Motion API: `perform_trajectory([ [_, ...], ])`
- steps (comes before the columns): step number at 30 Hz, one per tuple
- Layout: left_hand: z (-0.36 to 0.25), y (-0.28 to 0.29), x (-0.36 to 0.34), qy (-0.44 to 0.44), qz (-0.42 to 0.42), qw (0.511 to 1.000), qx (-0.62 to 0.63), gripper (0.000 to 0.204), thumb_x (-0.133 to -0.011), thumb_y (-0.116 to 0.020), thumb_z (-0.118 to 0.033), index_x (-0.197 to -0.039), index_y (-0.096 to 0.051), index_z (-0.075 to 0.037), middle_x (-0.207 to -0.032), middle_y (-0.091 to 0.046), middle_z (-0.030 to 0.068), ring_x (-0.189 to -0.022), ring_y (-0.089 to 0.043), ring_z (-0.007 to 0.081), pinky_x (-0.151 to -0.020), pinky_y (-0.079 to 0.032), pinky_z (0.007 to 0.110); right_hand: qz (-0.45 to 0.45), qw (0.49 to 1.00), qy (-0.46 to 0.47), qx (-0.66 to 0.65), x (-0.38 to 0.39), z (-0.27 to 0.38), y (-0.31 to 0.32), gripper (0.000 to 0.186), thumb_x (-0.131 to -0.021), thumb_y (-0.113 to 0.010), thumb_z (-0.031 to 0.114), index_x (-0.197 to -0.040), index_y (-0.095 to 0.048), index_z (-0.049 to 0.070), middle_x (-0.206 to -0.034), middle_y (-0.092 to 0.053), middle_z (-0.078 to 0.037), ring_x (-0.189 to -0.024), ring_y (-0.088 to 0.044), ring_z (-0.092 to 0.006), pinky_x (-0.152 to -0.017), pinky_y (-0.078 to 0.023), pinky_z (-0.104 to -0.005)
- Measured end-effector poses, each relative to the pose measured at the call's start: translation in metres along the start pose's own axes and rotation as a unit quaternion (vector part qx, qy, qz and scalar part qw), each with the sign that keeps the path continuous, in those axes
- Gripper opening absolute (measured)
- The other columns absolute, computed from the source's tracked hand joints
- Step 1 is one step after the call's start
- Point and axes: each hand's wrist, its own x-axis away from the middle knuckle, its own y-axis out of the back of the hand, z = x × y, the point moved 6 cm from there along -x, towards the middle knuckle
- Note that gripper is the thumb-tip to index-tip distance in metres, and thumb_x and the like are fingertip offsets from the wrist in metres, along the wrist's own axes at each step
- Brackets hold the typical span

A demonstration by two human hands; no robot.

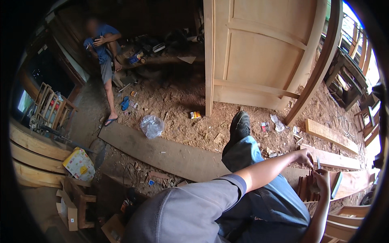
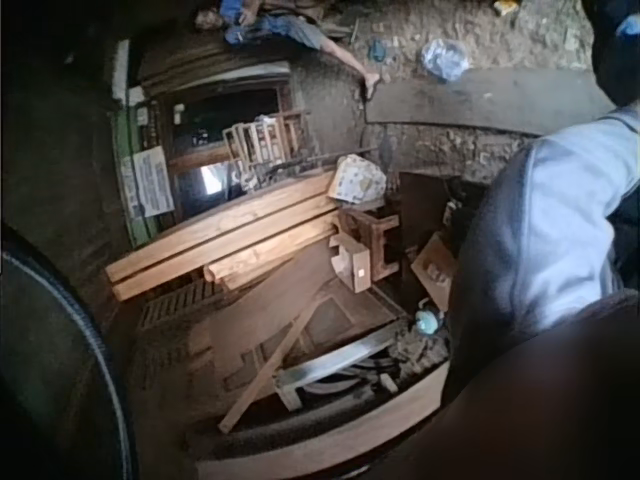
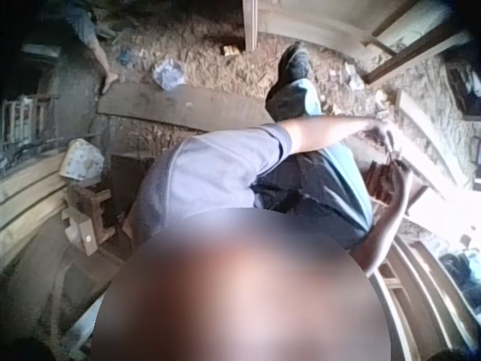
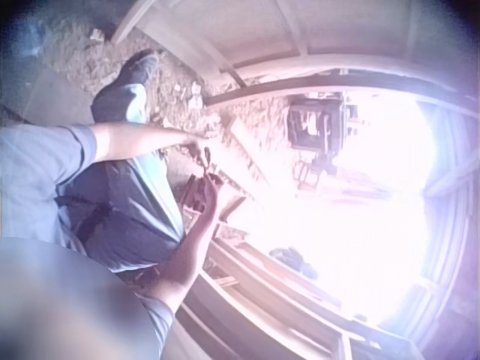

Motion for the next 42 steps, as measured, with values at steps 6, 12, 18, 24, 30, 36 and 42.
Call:
perform_trajectory([
  [6, 0.006, 0.0, -0.007, 0.0, 0.006, 1.0, 0.024, 0.028, -0.072, -0.08, -0.018, -0.098, -0.071, -0.011, -0.092, -0.07, 0.0025, -0.077, -0.065, 0.0124, -0.065, -0.052, 0.031, 0.018, 0.999, 0.006, -0.028, -0.008, -0.011, -0.004, 0.014, -0.075, -0.069, 0.01, -0.081, -0.068, -0.002, -0.067, -0.063, -0.004, -0.059, -0.055, -0.0097, -0.055, -0.044, -0.0262],
  [12, 0.009, -0.002, -0.002, 0.052, 0.019, 0.998, 0.029, 0.023, -0.075, -0.077, -0.023, -0.096, -0.072, -0.012, -0.084, -0.07, 0.0005, -0.072, -0.063, 0.0105, -0.063, -0.051, 0.028, -0.012, 1.0, 0.015, 0.002, -0.005, -0.005, 0.001, 0.014, -0.072, -0.071, 0.009, -0.082, -0.068, 0.0, -0.069, -0.063, -0.004, -0.059, -0.056, -0.0106, -0.058, -0.045, -0.0267],
  [18, 0.005, -0.002, 0.003, 0.06, 0.012, 0.998, 0.033, 0.022, -0.074, -0.076, -0.025, -0.091, -0.071, -0.012, -0.08, -0.07, 0.0003, -0.068, -0.062, 0.0107, -0.061, -0.05, 0.03, -0.018, 0.999, 0.025, 0.03, 0.001, 0.005, 0.003, 0.017, -0.074, -0.07, 0.014, -0.082, -0.069, -0.001, -0.065, -0.062, -0.004, -0.057, -0.055, -0.0095, -0.055, -0.044, -0.0261],
  [24, -0.001, -0.002, 0.002, 0.044, 0.014, 0.994, 0.1, 0.015, -0.078, -0.075, -0.015, -0.093, -0.072, -0.013, -0.079, -0.07, 0.0002, -0.063, -0.059, 0.0083, -0.057, -0.048, 0.025, -0.001, 1.0, 0.025, 0.013, -0.01, -0.008, -0.001, 0.019, -0.077, -0.068, 0.017, -0.081, -0.069, -0.001, -0.063, -0.061, -0.003, -0.055, -0.053, -0.0091, -0.052, -0.042, -0.026],
  [30, -0.002, -0.001, 0.005, 0.057, 0.004, 0.994, 0.097, 0.017, -0.082, -0.071, -0.025, -0.092, -0.071, -0.013, -0.081, -0.07, 0.0013, -0.066, -0.059, 0.0097, -0.06, -0.048, 0.028, -0.001, 1.0, 0.014, 0.022, -0.013, -0.016, -0.001, 0.019, -0.077, -0.069, 0.017, -0.082, -0.069, -0.001, -0.064, -0.062, -0.004, -0.056, -0.054, -0.0096, -0.053, -0.042, -0.0266],
  [36, 0.003, -0.002, 0.005, 0.087, 0.004, 0.994, 0.069, 0.02, -0.08, -0.072, -0.03, -0.09, -0.071, -0.013, -0.081, -0.07, 0.001, -0.067, -0.059, 0.0106, -0.062, -0.049, 0.03, -0.005, 0.999, 0.017, 0.035, -0.009, -0.009, 0.0, 0.019, -0.074, -0.072, 0.017, -0.081, -0.069, 0.0, -0.065, -0.062, -0.004, -0.057, -0.054, -0.0096, -0.054, -0.042, -0.0269],
  [42, 0.007, -0.002, 0.003, 0.081, 0.023, 0.994, 0.067, 0.019, -0.078, -0.073, -0.028, -0.09, -0.072, -0.013, -0.081, -0.07, 0.0007, -0.067, -0.059, 0.0106, -0.062, -0.049, 0.03, -0.013, 0.998, 0.008, 0.055, -0.003, -0.003, 0.002, 0.017, -0.072, -0.073, 0.015, -0.079, -0.068, 0.0, -0.066, -0.063, -0.004, -0.059, -0.053, -0.0105, -0.057, -0.043, -0.0274],
])
